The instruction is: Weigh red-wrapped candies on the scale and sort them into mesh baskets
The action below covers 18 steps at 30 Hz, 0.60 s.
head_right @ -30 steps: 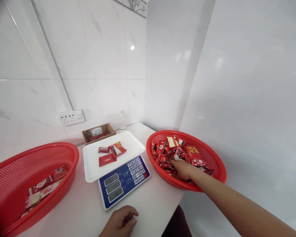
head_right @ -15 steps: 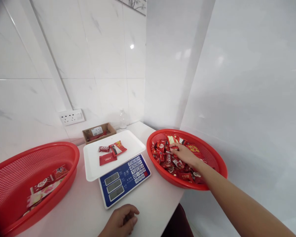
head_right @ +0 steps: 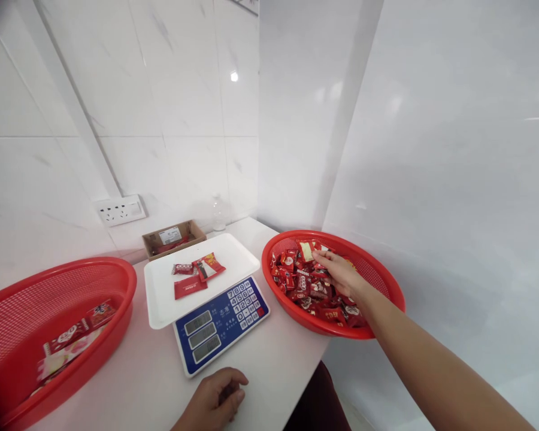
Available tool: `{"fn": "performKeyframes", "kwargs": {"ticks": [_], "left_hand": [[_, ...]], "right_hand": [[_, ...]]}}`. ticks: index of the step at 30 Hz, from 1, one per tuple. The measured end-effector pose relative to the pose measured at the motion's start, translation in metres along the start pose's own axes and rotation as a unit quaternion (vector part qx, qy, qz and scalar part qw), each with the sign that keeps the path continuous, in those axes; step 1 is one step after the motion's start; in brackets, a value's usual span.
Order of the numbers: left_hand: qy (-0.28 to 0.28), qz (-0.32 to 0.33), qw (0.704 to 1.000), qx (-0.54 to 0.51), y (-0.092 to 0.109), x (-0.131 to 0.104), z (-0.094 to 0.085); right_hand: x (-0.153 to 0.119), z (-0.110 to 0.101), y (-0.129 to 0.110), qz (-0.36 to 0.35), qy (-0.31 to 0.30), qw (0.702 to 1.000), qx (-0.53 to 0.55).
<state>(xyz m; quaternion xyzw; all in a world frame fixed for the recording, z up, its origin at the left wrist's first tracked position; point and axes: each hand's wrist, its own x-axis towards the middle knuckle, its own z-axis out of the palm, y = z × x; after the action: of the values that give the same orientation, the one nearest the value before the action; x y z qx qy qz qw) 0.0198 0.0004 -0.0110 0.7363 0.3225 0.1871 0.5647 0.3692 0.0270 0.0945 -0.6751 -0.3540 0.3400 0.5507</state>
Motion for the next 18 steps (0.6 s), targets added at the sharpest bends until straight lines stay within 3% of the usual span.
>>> {"fn": "performKeyframes", "kwargs": {"ticks": [13,18], "left_hand": [[-0.002,-0.003,1.0,-0.007,-0.0022,-0.0006,0.0008],[-0.003,-0.008,1.0,-0.018,0.0015,-0.0006,0.0008]], "right_hand": [[0.0032,0.0029,0.0073,-0.081,0.035,0.968,-0.233],[0.0078,0.0045,0.0096,-0.097,-0.042,0.938,-0.331]]}}
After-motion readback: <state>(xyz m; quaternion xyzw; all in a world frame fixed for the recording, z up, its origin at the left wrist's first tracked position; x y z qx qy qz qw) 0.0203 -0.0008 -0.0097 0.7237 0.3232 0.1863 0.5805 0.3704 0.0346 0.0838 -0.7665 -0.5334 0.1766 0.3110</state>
